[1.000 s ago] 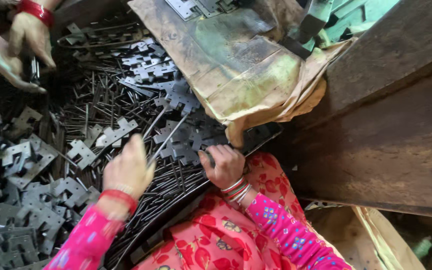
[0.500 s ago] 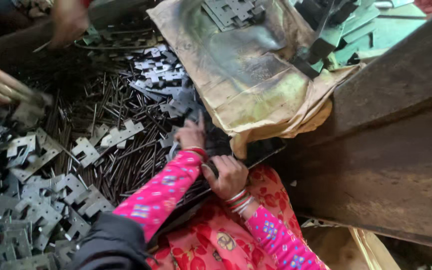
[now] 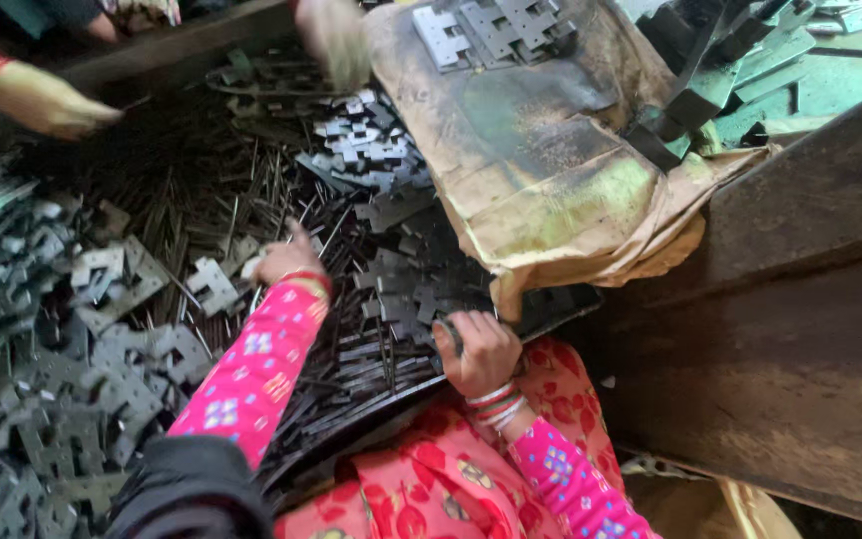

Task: The person assembles metal hinges by inserting pins into hinge plates and placing the completed units into a sack. The task is performed by hand with repetitive pick-and-place motions.

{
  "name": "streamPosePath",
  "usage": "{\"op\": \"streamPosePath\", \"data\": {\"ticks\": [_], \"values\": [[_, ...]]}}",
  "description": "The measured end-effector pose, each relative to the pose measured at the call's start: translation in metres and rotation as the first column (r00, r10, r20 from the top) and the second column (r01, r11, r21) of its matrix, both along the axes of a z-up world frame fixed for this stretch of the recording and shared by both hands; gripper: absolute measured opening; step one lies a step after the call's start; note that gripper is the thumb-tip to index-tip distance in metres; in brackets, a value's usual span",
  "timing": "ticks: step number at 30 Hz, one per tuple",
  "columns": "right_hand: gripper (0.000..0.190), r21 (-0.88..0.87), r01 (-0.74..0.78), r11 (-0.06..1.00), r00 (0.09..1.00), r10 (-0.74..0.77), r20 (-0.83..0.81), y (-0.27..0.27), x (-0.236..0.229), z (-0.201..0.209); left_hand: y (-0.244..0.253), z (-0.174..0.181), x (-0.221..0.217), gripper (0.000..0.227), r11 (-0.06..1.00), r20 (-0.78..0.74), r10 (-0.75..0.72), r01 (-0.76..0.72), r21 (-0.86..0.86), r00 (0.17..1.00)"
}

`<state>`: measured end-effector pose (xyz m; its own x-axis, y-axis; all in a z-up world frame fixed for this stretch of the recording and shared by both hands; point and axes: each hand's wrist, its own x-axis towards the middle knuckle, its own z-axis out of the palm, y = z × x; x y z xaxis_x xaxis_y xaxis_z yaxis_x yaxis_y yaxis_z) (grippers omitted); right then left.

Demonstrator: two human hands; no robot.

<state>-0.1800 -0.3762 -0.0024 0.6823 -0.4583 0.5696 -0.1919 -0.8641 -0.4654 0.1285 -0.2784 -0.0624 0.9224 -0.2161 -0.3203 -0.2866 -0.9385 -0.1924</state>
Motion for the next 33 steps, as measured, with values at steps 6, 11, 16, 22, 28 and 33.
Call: {"op": "streamPosePath", "data": {"ticks": [6, 11, 16, 22, 28, 33], "values": [[0.031, -0.002, -0.008, 1.000, 0.998, 0.008, -0.067, 0.007, -0.007, -0.002, 0.060, -0.026, -0.026, 0.061, 0.999, -0.014, -0.018, 0.018, -0.035, 1.000], [0.031, -0.027, 0.011, 1.000, 0.998, -0.013, -0.062, 0.003, -0.001, 0.000, 0.161, 0.001, -0.068, 0.062, 0.975, 0.282, -0.217, 0.195, 0.106, 0.934], [0.029, -0.014, 0.004, 1.000, 0.998, -0.004, -0.055, 0.004, -0.004, -0.001, 0.223, 0.053, -0.111, 0.064, 0.948, 0.309, -0.298, 0.243, 0.203, 0.903], [0.028, -0.021, 0.021, 1.000, 0.998, -0.022, -0.062, 0.003, -0.001, 0.002, 0.245, 0.125, -0.111, 0.080, 0.956, 0.069, -0.214, 0.195, 0.218, 0.974], [0.027, -0.022, 0.012, 1.000, 0.998, -0.013, -0.059, 0.011, -0.002, 0.000, 0.171, 0.104, -0.098, 0.063, 0.963, 0.052, -0.268, 0.270, -0.026, 0.962], [0.028, -0.047, 0.052, 0.998, 0.996, -0.055, -0.075, 0.005, 0.001, -0.002, 0.075, 0.013, -0.117, 0.061, 0.990, -0.005, -0.142, 0.142, 0.023, 0.990]]}}
